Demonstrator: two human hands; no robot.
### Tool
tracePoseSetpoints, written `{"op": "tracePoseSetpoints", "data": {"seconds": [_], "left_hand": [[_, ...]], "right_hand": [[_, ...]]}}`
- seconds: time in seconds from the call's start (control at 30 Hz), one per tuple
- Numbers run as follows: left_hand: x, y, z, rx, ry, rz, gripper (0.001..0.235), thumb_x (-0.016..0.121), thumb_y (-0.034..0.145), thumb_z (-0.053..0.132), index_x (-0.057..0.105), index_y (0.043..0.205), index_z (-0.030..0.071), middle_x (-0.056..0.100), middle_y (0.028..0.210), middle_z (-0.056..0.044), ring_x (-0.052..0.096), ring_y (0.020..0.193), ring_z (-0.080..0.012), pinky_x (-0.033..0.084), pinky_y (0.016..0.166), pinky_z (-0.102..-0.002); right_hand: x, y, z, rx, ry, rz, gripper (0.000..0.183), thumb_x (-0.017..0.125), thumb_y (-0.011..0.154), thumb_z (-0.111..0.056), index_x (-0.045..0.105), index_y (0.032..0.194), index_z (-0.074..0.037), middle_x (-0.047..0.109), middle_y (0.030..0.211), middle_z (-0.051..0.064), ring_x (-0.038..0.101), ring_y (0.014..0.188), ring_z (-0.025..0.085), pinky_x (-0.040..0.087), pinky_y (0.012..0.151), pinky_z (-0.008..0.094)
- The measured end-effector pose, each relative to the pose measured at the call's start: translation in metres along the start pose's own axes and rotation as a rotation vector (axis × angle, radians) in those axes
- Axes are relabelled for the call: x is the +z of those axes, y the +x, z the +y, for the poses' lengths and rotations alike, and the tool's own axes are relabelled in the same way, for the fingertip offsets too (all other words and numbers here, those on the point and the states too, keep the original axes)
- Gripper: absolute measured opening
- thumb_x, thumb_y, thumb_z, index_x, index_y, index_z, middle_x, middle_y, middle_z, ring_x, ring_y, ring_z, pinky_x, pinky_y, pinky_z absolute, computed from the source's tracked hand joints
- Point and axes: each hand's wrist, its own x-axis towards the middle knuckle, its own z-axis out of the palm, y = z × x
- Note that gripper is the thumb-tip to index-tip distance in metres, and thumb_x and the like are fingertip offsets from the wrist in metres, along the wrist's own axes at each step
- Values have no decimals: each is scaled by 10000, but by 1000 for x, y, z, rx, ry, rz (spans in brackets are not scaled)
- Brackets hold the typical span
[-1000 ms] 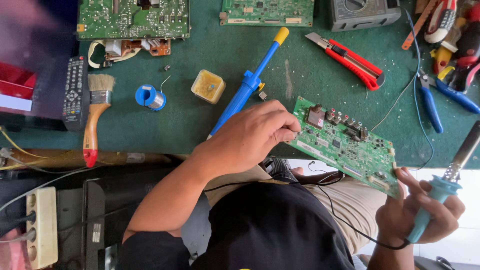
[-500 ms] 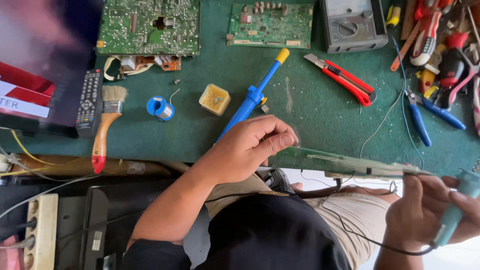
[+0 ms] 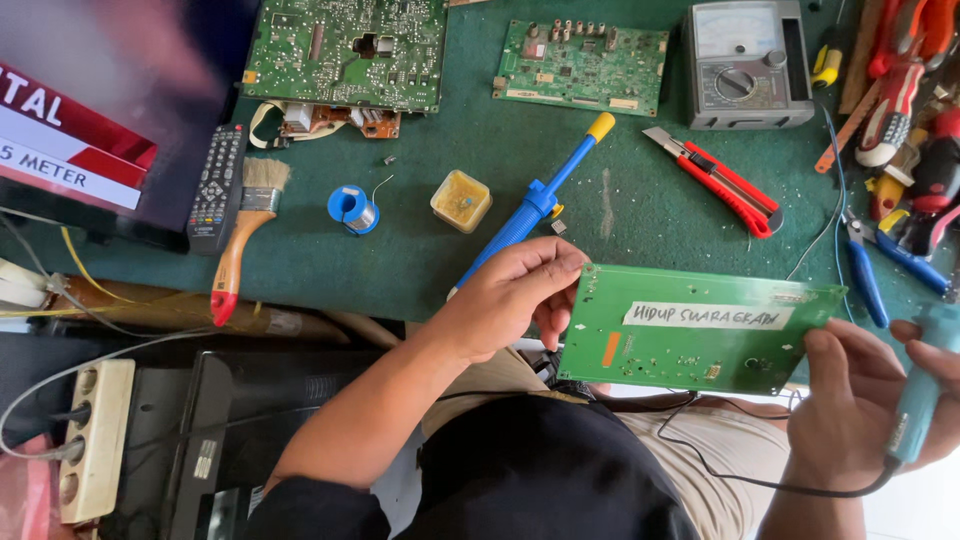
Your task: The person uses a soldering iron and a hot air gun to work on a green circuit board. They apply heat to specific components on the board, flip it over to access the other side, and continue soldering while handling solder wire.
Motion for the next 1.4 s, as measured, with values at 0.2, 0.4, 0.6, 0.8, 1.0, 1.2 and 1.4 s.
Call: {"op": "tracePoseSetpoints", "data": {"seconds": [0.2, 0.4, 0.6, 0.8, 1.0, 1.2, 1.4], "left_hand": [[-8, -22, -23, -20, -79, 61, 342, 533, 1118, 238, 659, 1325, -3, 649, 700, -121, 665, 524, -202, 614, 523, -290], [-10, -49, -68, -31, -391, 408, 275, 550, 1071, 126, 635, 1290, -17, 616, 733, -176, 641, 613, -248, 612, 593, -398], [20, -58, -101, 69, -670, 510, 316, 572, 1069, 126, 539, 1359, 6, 713, 884, -233, 743, 839, -291, 672, 795, -476], [44, -49, -109, -112, -687, 361, 224, 573, 1077, 135, 565, 1281, 43, 763, 1106, -318, 773, 1083, -397, 649, 962, -460], [42, -50, -110, 23, -236, 176, 550, 619, 1019, 106, 518, 1543, -28, 688, 1378, -193, 704, 1174, -283, 638, 982, -415], [42, -36, -108, 50, 299, 326, 369, 685, 1008, 194, 576, 1313, 18, 822, 937, -130, 785, 719, -168, 653, 544, -277], [35, -26, -100, 264, 717, 356, 315, 704, 1019, 332, 575, 1185, 98, 795, 730, -1, 801, 652, -123, 586, 607, -294]], "right_hand": [[14, 13, 0, 99, 22, -61, 693, 730, 1012, 343, 322, 1379, -79, 452, 1445, 380, 702, 1007, 458, 594, 893, 451], [27, 11, 7, 169, 252, -227, 422, 667, 1070, 70, 385, 1351, -68, 411, 1372, 228, 728, 1103, 445, 647, 1074, 505], [2, -3, 21, -17, 150, -315, 308, 640, 1104, -20, 434, 1332, 6, 431, 1381, 247, 688, 1279, 433, 666, 1120, 506], [-24, -12, 13, -274, 11, -292, 344, 636, 1116, -199, 455, 1279, 43, 415, 1232, 256, 704, 1162, 551, 635, 1187, 678], [-20, -45, 6, -258, 107, -357, 490, 830, 893, -143, 492, 1240, -76, 450, 1280, 177, 701, 1210, 473, 671, 1138, 649], [-5, -48, 10, -315, -140, -379, 419, 870, 976, -20, 510, 1155, -138, 695, 1129, 325, 791, 1039, 441, 672, 949, 533], [-1, -43, 23, -276, -157, -337, 394, 883, 1004, 24, 543, 1152, -109, 515, 1234, 205, 793, 1050, 405, 646, 905, 504]]}}
